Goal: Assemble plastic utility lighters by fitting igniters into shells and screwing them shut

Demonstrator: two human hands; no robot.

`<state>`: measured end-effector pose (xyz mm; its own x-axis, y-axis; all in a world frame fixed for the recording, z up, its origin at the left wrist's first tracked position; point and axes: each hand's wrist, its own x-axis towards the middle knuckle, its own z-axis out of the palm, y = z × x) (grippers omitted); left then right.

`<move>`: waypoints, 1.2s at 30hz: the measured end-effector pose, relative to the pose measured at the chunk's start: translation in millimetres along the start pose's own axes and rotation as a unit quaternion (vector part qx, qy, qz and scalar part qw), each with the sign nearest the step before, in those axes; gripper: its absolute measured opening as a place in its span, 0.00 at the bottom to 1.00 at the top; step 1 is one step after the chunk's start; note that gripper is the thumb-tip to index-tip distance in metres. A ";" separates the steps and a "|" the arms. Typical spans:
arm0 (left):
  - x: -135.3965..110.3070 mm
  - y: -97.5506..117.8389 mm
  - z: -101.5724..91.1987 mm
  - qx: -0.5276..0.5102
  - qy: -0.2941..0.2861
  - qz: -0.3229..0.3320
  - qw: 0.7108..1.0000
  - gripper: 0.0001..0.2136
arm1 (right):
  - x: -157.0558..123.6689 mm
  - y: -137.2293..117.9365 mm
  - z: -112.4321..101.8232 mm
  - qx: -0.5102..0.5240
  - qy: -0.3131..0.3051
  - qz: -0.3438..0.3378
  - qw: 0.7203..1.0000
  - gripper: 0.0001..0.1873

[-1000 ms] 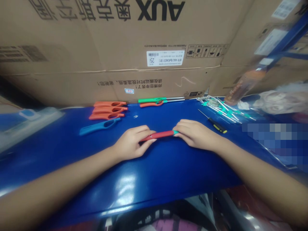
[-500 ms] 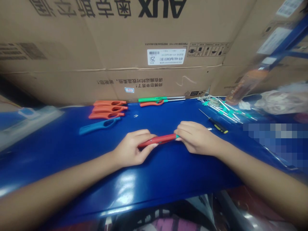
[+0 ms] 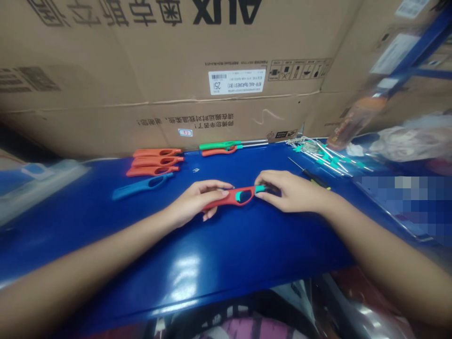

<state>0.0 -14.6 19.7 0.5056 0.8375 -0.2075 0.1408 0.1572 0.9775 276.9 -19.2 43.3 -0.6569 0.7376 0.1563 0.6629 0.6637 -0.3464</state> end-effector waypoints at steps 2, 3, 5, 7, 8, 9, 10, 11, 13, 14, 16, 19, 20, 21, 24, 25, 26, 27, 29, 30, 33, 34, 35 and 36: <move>1.0 -2.5 -3.1 -0.014 0.015 0.018 1.000 0.24 | -0.5 8.0 -3.6 0.013 0.002 -0.001 1.000 0.09; 1.3 -4.1 -4.9 -0.005 0.025 0.038 0.999 0.24 | -0.4 11.9 -4.4 0.011 -0.002 -0.002 1.000 0.11; 2.1 -7.6 -8.4 0.041 0.050 0.097 0.993 0.25 | 0.4 18.2 -4.4 0.002 -0.006 -0.002 1.000 0.15; 2.7 -11.1 -10.9 0.109 0.076 0.159 0.978 0.23 | 1.3 21.7 -2.5 -0.002 -0.006 -0.005 1.000 0.16; 2.6 -12.7 -11.6 0.142 0.087 0.184 0.969 0.20 | 1.6 22.3 -1.1 0.000 -0.006 -0.010 1.000 0.16; 2.0 -13.9 -12.1 0.172 0.094 0.204 0.959 0.18 | 1.8 22.1 0.7 0.004 -0.005 -0.018 1.000 0.16; 0.9 -14.7 -12.3 0.197 0.096 0.218 0.951 0.16 | 1.8 21.2 2.7 0.010 -0.002 -0.028 1.000 0.15; -0.8 -15.0 -12.3 0.215 0.097 0.226 0.945 0.15 | 1.6 19.9 4.9 0.017 0.006 -0.038 0.999 0.15; -4.9 -14.3 -12.2 0.236 0.096 0.236 0.938 0.14 | 1.0 16.9 9.7 0.038 0.029 -0.057 0.997 0.14; -7.0 -13.4 -12.0 0.244 0.096 0.241 0.934 0.14 | 0.7 15.6 12.1 0.051 0.042 -0.064 0.996 0.14; -10.1 -11.5 -11.7 0.263 0.102 0.267 0.921 0.13 | 0.6 14.2 16.7 0.075 0.062 -0.070 0.993 0.15; -10.5 -11.0 -11.5 0.298 0.105 0.306 0.898 0.12 | 1.9 15.3 21.6 0.094 0.068 -0.062 0.991 0.15; -9.5 -11.8 -11.7 0.306 0.108 0.309 0.894 0.12 | 2.7 16.2 22.5 0.096 0.062 -0.056 0.992 0.14; -8.0 -13.2 -12.0 0.313 0.110 0.309 0.891 0.12 | 3.4 17.1 23.0 0.092 0.054 -0.048 0.993 0.14; -2.8 -18.4 -13.2 0.339 0.112 0.311 0.881 0.11 | 4.5 19.3 21.5 0.043 0.043 -0.022 0.998 0.14; -1.3 -19.9 -13.5 0.351 0.107 0.315 0.875 0.11 | 4.4 19.8 20.0 0.016 0.043 -0.014 0.999 0.13; -0.2 -21.1 -13.6 0.364 0.098 0.319 0.869 0.11 | 4.0 20.2 17.8 -0.013 0.042 -0.008 0.999 0.13; 0.5 -21.8 -13.5 0.381 0.087 0.321 0.863 0.11 | 3.4 20.5 15.2 -0.038 0.037 -0.004 0.999 0.12; 0.8 -22.1 -12.6 0.423 0.060 0.326 0.843 0.13 | 1.9 20.8 8.7 -0.069 0.011 0.002 0.998 0.11; 0.6 -22.0 -11.9 0.443 0.048 0.327 0.833 0.14 | 1.2 20.8 5.1 -0.076 -0.005 0.006 0.997 0.11; -0.7 -21.7 -10.2 0.472 0.035 0.318 0.822 0.21 | -1.9 23.5 -6.8 -0.081 -0.040 0.024 0.996 0.12; -0.8 -21.9 -9.9 0.469 0.039 0.314 0.824 0.22 | -3.8 26.8 -10.9 -0.079 -0.043 0.031 0.995 0.13; -0.8 -22.4 -9.7 0.463 0.044 0.313 0.828 0.23 | -6.4 32.2 -14.9 -0.077 -0.039 0.041 0.995 0.15; -0.4 -23.1 -9.6 0.457 0.048 0.314 0.831 0.22 | -10.0 40.3 -18.7 -0.076 -0.029 0.052 0.995 0.18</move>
<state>-11.6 -13.6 -2.4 0.6590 0.6496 0.3792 0.4849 -0.7522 0.4462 316.9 2.5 45.1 -0.5991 0.7974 0.0728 0.7716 0.5992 -0.2135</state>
